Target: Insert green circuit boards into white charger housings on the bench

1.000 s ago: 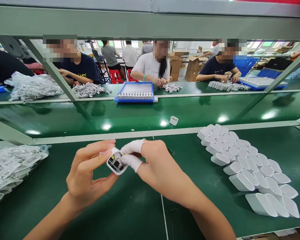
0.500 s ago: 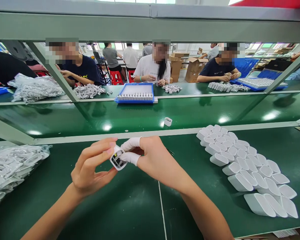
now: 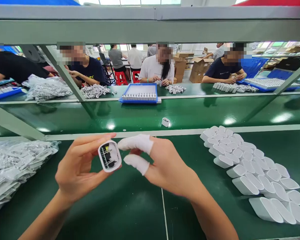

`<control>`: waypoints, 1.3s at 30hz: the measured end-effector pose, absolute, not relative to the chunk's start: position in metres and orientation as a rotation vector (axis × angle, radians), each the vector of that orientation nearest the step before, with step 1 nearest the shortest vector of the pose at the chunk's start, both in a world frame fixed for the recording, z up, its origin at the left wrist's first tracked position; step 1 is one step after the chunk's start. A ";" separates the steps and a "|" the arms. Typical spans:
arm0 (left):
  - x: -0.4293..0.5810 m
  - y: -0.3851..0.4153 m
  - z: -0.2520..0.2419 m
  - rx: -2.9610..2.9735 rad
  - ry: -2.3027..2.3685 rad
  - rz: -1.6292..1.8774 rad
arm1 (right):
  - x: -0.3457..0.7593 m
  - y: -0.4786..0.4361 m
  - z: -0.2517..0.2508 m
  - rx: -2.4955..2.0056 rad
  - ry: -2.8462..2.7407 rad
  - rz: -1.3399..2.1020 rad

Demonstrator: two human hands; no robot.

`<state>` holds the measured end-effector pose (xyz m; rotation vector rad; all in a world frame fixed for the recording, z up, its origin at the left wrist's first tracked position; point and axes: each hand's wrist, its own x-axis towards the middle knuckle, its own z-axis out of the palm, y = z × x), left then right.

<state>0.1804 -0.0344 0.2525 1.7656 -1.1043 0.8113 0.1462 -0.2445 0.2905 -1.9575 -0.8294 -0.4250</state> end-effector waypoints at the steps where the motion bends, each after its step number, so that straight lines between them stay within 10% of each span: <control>1: 0.178 -0.030 0.257 1.769 -1.134 0.773 | 0.142 -0.246 0.291 -2.010 -0.891 -0.531; 39: 0.172 -0.017 0.282 1.934 -1.266 0.872 | 0.136 -0.219 0.274 -1.741 -0.836 -0.315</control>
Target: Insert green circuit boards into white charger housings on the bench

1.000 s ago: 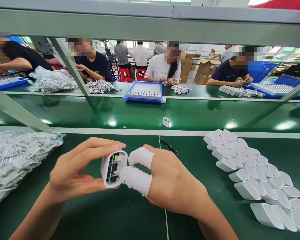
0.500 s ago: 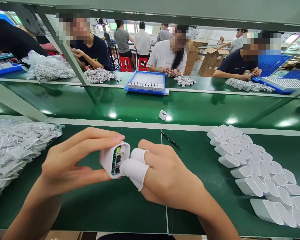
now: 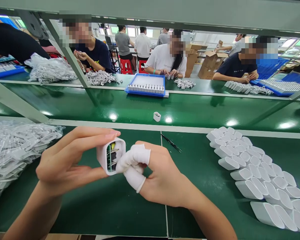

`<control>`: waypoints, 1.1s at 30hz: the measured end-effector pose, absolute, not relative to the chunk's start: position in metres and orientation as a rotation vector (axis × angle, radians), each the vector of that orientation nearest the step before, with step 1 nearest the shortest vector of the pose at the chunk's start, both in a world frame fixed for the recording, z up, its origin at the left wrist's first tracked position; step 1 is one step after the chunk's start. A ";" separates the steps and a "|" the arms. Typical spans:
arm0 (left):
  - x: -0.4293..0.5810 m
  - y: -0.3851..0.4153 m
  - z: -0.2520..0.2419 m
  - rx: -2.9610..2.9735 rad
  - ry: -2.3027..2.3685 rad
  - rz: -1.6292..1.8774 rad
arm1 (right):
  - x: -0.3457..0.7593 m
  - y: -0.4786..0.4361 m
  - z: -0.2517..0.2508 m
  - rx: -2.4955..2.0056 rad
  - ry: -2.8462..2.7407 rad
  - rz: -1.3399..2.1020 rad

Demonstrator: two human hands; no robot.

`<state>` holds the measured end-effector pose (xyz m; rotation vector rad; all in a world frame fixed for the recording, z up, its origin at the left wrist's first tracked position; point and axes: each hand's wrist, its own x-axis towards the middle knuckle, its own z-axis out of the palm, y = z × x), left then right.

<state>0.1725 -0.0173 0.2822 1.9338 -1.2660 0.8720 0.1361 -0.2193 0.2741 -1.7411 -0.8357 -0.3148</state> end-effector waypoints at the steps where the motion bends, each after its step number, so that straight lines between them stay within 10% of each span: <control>1: 0.174 -0.018 0.282 1.922 -1.271 0.870 | 0.136 -0.220 0.275 -1.742 -0.828 -0.310; 15: 0.178 -0.018 0.279 1.926 -1.297 0.693 | 0.129 -0.224 0.282 -2.381 -1.052 -1.148; 33: 0.172 -0.025 0.276 2.025 -1.367 1.030 | 0.136 -0.216 0.282 -1.994 -0.544 -0.516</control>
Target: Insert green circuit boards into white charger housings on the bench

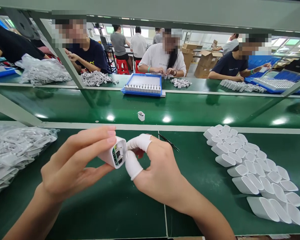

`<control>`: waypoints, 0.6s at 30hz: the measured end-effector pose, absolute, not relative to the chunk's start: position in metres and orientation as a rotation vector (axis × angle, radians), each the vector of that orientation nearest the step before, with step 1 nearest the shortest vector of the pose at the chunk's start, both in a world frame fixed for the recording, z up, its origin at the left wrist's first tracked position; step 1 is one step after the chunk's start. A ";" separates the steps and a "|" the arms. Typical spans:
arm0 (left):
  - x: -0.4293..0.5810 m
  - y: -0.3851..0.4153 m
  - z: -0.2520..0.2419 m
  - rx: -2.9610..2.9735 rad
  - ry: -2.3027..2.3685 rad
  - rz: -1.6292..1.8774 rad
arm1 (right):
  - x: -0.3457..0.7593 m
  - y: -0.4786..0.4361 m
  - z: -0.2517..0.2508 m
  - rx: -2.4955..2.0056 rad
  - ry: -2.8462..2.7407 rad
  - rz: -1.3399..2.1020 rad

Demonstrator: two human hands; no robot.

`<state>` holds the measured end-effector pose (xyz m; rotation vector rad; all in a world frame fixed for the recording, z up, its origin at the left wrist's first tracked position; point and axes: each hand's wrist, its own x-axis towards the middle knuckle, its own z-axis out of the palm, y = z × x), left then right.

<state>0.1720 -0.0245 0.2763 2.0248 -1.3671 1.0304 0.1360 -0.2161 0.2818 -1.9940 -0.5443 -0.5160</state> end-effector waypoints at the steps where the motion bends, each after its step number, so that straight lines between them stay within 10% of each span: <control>1: 0.172 -0.025 0.275 2.024 -1.391 1.043 | 0.136 -0.215 0.281 -2.021 -0.543 -0.562; 18: 0.171 -0.041 0.264 1.930 -1.373 1.127 | 0.142 -0.224 0.275 -2.079 -0.623 -0.757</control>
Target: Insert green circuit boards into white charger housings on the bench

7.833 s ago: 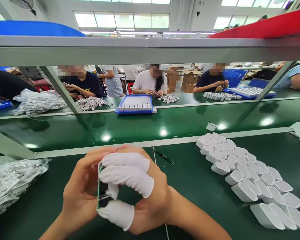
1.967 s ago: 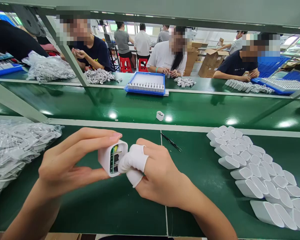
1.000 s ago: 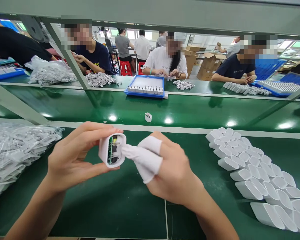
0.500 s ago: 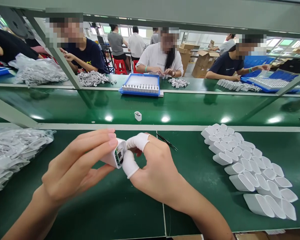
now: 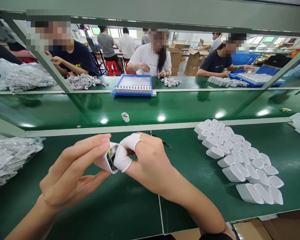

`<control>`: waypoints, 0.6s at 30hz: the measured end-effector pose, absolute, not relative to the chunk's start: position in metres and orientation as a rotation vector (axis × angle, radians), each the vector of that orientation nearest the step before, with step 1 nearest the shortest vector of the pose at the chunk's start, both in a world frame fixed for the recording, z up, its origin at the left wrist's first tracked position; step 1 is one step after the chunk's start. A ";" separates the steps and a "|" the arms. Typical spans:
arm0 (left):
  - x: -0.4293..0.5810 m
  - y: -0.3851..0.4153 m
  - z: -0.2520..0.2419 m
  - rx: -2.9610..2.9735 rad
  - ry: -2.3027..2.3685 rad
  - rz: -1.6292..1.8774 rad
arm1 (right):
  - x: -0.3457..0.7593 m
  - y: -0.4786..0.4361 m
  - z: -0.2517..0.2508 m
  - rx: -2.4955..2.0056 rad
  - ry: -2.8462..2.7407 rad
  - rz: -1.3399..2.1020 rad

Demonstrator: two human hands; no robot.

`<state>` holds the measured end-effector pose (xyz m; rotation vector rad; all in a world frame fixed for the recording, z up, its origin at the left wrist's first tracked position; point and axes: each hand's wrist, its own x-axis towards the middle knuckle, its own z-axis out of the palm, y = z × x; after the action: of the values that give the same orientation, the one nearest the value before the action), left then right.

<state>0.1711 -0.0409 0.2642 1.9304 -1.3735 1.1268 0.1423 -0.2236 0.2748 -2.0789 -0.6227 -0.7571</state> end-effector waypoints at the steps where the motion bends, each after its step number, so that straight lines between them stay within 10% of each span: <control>1: 0.171 -0.041 0.264 1.944 -1.359 1.140 | 0.143 -0.225 0.275 -2.072 -0.627 -0.769; 18: 0.180 -0.041 0.261 1.907 -1.408 1.153 | 0.148 -0.237 0.288 -1.827 -0.580 -0.099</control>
<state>0.1801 -0.0406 0.2608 1.9075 -1.4078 1.1529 0.1477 -0.2372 0.2882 -1.8266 -0.5801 -0.0995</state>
